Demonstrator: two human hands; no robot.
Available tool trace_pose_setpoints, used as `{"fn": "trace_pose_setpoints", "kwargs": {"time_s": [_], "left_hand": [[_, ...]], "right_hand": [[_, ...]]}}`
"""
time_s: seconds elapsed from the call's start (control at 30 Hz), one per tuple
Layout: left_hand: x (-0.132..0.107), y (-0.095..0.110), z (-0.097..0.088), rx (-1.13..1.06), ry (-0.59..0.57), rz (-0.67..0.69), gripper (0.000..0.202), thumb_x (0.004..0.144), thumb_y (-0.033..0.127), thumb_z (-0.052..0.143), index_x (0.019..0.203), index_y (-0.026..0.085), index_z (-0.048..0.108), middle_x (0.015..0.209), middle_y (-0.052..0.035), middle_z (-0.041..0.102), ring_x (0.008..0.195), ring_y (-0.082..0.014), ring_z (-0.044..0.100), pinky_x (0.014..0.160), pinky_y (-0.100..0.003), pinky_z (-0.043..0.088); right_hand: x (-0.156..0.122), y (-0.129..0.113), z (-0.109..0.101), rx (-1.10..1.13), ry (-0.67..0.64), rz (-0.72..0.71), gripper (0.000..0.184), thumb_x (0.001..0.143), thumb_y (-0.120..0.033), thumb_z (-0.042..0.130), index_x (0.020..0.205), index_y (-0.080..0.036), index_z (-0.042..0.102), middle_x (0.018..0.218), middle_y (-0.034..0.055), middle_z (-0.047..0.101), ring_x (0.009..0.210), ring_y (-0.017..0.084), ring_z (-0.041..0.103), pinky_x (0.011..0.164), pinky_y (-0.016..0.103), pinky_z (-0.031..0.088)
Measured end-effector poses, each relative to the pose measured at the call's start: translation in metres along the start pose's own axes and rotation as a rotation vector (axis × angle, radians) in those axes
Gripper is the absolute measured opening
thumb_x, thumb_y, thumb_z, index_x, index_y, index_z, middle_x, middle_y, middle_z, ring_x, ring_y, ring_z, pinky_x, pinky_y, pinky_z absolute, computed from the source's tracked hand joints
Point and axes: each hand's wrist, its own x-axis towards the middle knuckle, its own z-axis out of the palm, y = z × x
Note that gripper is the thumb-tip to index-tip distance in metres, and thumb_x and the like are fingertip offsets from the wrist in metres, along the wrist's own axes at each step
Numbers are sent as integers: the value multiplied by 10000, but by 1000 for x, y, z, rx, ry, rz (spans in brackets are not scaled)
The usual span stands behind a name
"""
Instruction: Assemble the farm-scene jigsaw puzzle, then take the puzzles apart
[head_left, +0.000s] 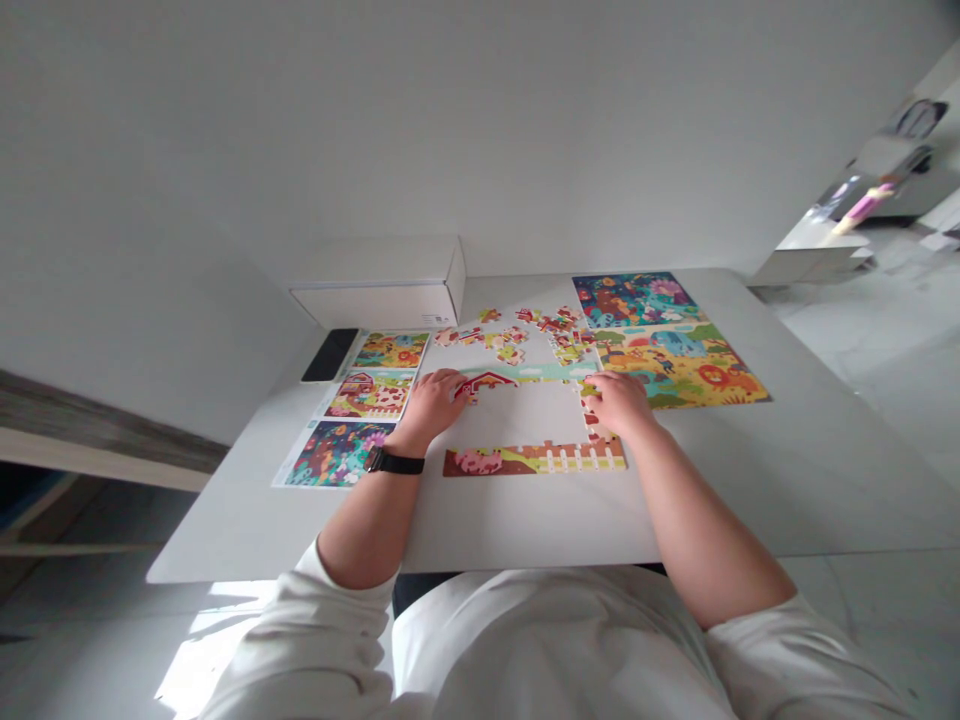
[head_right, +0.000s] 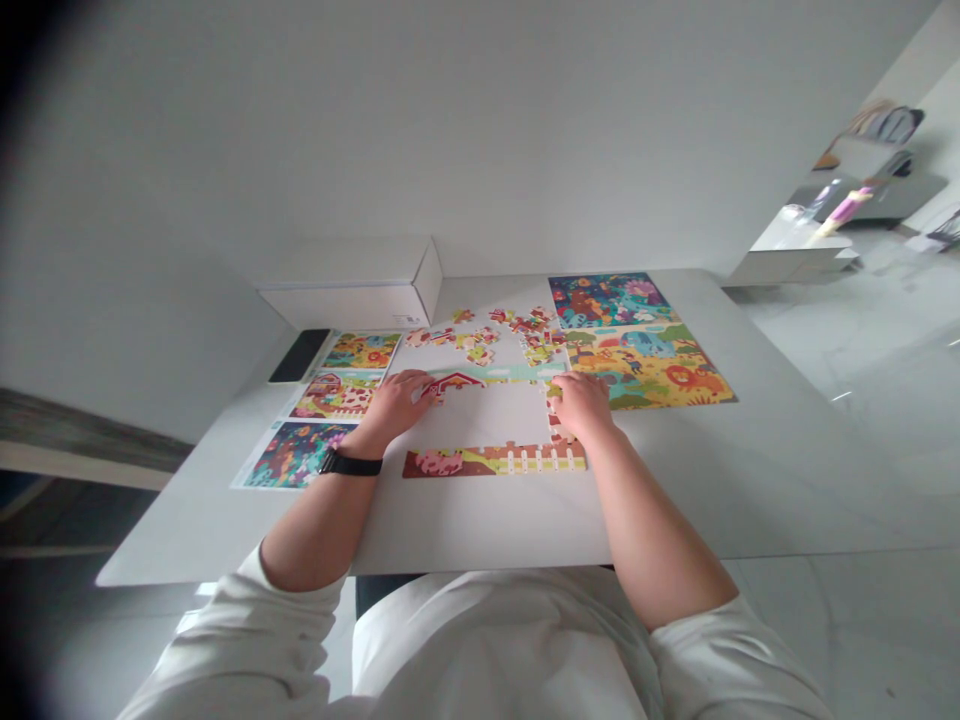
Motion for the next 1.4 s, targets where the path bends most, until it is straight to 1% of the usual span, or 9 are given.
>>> {"fn": "trace_pose_setpoints", "kwargs": {"time_s": [0.17,0.43,0.6,0.77,0.87,0.93,1.1,1.23,1.4], "left_hand": [[0,-1,3,13,-11,-2,307,987,341,636,1232,249,795,1354,-121,750,1258,-332,693,1154,-525,523],[2,-2,9,30,0,4,329,1012,341,594,1261,248,788,1386,-131,741,1276,-354,680,1151,-555,512],[3,-3,10,27,-3,-8,324,1009,332,593,1265,262,780,1405,-115,735,1303,-339,669,1174,-541,498],[3,1,3,-29,73,-20,336,1015,344,585,1286,242,756,1393,-121,727,1314,-317,659,1185,-523,496],[3,7,-5,-87,142,-30,325,1018,328,576,1278,242,751,1315,-101,744,1267,-288,679,1165,-478,517],[3,11,-9,-131,152,-43,311,1021,321,572,1258,240,757,1265,-93,751,1197,-270,706,1116,-440,548],[1,21,-13,-217,73,-57,287,1017,271,574,1217,218,773,1136,-76,772,918,-205,738,914,-344,598],[-1,26,-15,-236,45,-33,234,1012,224,585,1136,220,783,1112,-67,766,892,-187,723,899,-320,586],[-1,27,-16,-264,84,-25,274,941,82,562,1087,215,752,1138,-66,729,928,-185,710,894,-312,581]], "right_hand": [[1,2,2,3,11,4,307,865,-152,707,1107,-305,818,1351,78,771,1303,341,651,1218,615,386],[5,4,4,-6,23,0,314,871,-141,692,1117,-294,815,1365,79,772,1307,330,654,1223,612,389],[5,5,6,-6,35,3,319,867,-152,690,1118,-304,815,1344,71,778,1278,327,662,1211,607,409],[4,1,5,5,91,-42,352,877,-129,653,1149,-278,820,1340,99,753,1270,324,648,1208,564,447],[2,-6,2,56,127,-100,359,918,-142,621,1202,-255,811,1339,125,724,1283,333,632,1200,552,464],[0,-13,0,108,124,-159,355,933,-149,613,1208,-261,807,1310,121,723,1273,331,633,1189,548,478],[-5,-28,-1,247,89,-298,312,960,-157,601,1158,-273,812,1259,103,734,1225,302,664,1172,521,496],[-7,-34,0,306,81,-356,287,977,-175,602,1138,-278,815,1235,98,744,1213,295,674,1151,510,509],[-7,-33,3,329,95,-389,256,983,-193,615,1111,-277,820,1185,87,763,1174,288,690,1114,504,533]]}}
